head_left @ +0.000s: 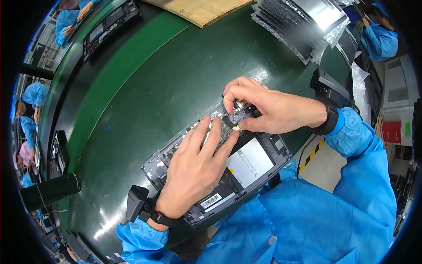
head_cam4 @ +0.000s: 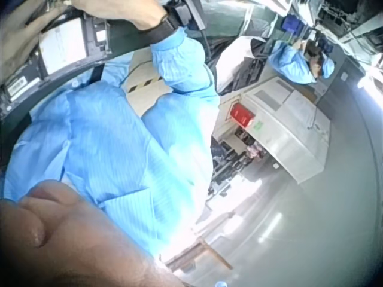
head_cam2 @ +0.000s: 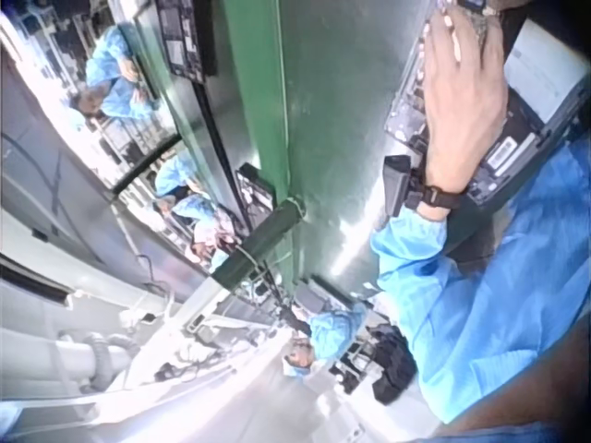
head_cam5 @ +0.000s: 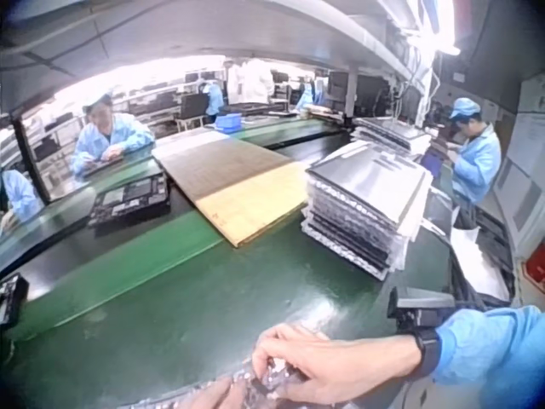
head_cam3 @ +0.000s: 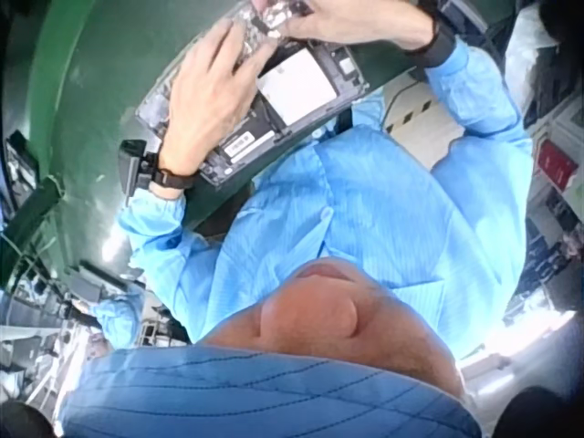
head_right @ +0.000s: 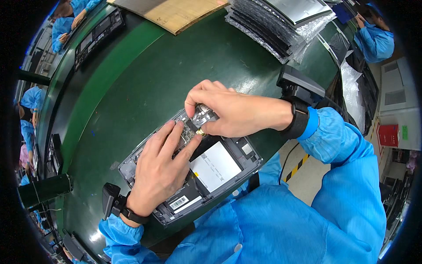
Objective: The person assembles tablet computers by hand, installing internal batteries and flex cables into the tablet chassis, then securing the back covers.
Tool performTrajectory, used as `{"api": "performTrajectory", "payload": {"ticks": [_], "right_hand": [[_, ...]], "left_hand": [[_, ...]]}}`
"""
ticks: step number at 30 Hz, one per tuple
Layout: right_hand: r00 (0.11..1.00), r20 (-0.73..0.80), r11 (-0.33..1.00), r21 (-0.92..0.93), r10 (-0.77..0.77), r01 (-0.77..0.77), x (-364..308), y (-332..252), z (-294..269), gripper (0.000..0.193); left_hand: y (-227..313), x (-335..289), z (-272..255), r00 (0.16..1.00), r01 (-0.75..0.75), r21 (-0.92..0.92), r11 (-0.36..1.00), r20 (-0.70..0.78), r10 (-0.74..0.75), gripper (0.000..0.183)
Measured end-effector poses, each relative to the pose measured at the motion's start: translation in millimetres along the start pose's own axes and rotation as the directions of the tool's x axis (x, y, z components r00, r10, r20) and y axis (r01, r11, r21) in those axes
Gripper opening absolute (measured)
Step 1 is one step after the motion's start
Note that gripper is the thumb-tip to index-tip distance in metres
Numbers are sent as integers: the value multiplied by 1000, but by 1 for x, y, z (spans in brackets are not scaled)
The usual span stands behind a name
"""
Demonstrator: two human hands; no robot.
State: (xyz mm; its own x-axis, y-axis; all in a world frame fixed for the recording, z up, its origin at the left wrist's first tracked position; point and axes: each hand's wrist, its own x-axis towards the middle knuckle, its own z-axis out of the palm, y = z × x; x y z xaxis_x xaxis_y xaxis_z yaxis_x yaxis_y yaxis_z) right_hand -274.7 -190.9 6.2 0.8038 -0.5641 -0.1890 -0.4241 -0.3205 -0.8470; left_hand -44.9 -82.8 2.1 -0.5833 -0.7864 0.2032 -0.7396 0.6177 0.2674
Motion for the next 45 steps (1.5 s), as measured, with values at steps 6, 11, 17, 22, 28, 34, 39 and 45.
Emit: {"api": "performTrajectory", "payload": {"ticks": [6,11,17,22,28,34,39,45], "right_hand": [[999,-18,999,-44,-31,30,1,3,2,33],[999,-40,999,-10,-30,30,2,9,-5,33],[874,-429,958,-260,-228,122,-24,-8,2,38],[49,-895,888,-446,-443,-112,-111,28,-138,37],[371,-917,872,-297,-147,-388,-113,159,-280,35],[309,-938,936,-239,-154,-259,-82,115,-229,39],[364,-900,801,-395,-239,-450,-97,118,-224,39],[306,-898,754,-433,-315,-494,-118,108,-195,24]], "left_hand": [[-1,3,0,1000,24,-32,999,-3,-24,58],[-4,12,-3,998,49,-147,988,-21,-52,53],[-3,32,-21,987,103,-248,963,-99,-131,36],[-8,111,-15,933,207,-743,637,-45,-356,22],[-31,250,28,932,144,-980,-139,182,-314,33],[-13,260,17,856,124,-970,-209,211,-472,38],[-21,190,-8,791,-48,-934,-355,182,-584,35],[-35,39,-46,708,-52,-968,-247,139,-692,32]]}}
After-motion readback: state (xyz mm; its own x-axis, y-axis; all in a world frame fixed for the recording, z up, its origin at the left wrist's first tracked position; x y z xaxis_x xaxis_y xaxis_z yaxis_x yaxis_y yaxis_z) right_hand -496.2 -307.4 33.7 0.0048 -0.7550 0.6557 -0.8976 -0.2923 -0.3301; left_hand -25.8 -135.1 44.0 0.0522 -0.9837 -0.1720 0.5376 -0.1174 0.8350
